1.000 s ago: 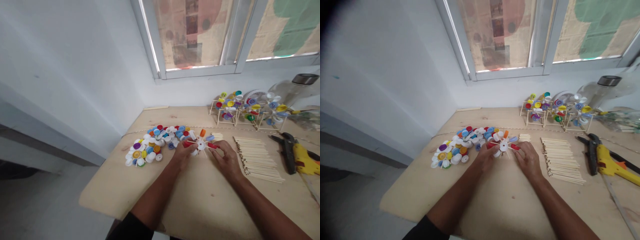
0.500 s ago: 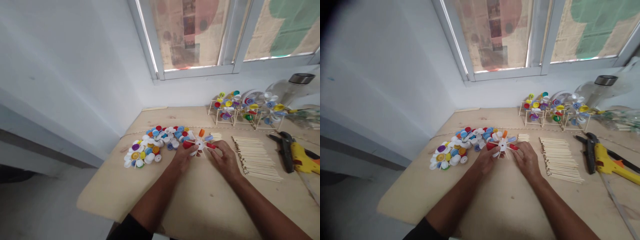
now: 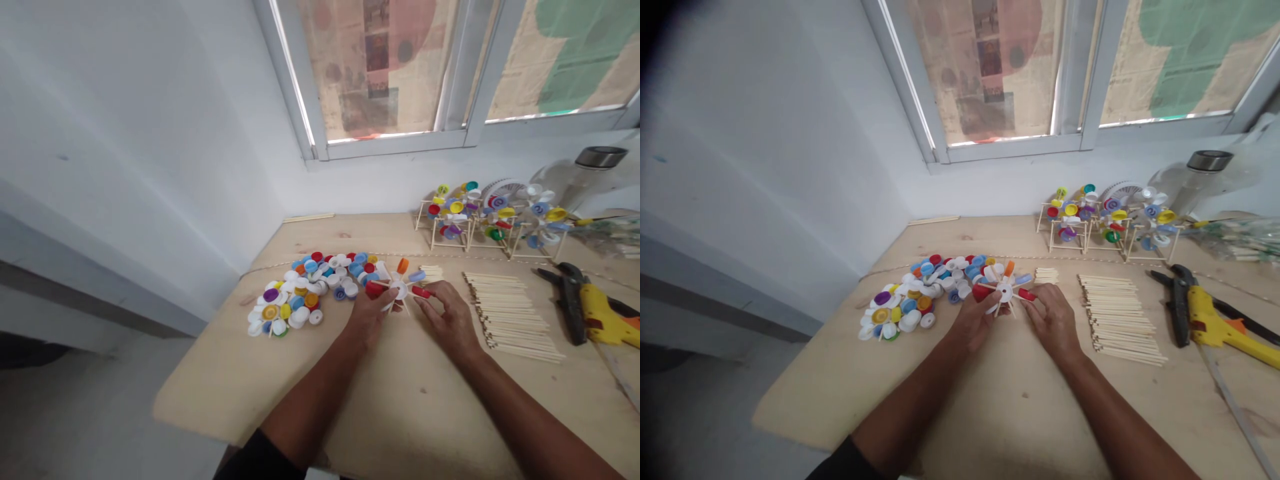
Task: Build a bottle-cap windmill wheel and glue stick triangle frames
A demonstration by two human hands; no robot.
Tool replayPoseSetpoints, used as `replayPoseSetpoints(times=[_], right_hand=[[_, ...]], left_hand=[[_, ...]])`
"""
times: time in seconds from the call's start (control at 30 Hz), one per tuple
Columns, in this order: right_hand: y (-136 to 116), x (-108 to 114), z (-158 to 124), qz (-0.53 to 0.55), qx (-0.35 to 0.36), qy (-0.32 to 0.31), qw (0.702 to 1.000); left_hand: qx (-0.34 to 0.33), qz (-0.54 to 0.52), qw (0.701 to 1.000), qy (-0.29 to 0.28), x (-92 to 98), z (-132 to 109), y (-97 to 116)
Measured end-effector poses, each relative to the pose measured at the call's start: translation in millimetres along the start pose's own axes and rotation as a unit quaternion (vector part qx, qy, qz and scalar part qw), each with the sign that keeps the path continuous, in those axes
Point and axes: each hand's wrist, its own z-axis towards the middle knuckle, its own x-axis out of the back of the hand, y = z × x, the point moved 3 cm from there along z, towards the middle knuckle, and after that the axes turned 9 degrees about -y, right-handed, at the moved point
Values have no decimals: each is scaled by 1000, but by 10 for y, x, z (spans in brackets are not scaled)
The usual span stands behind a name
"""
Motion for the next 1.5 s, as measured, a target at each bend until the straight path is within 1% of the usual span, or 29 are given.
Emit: replayPoseSetpoints(times=[0.27,0.47,0.67,0.97,1.17,1.3,1.5], right_hand=[[-30,8,-11,-8,6,9,1000],[-10,0,-9,-15,22,17,1000],[0,-17,-21,-30,28,26,999],[7,-23,-23,-10,1,7,1000],[-11,-19,-21,-5,0,0,1000],[-12,1,-16,2,-10,7,1000],[16,24,-7,17,-45,24,999]], left_hand=[[-8,6,1000,-5,25,16,1],[-4,1,1000,-14,-14,-4,41],[2,4,1000,3,3,-5,43],[0,27,1000,0,28,-3,54],[-8,39,999,-4,13,3,80],[-21,49,999,-11,26,9,97],[-38,48,998,11,86,29,140]])
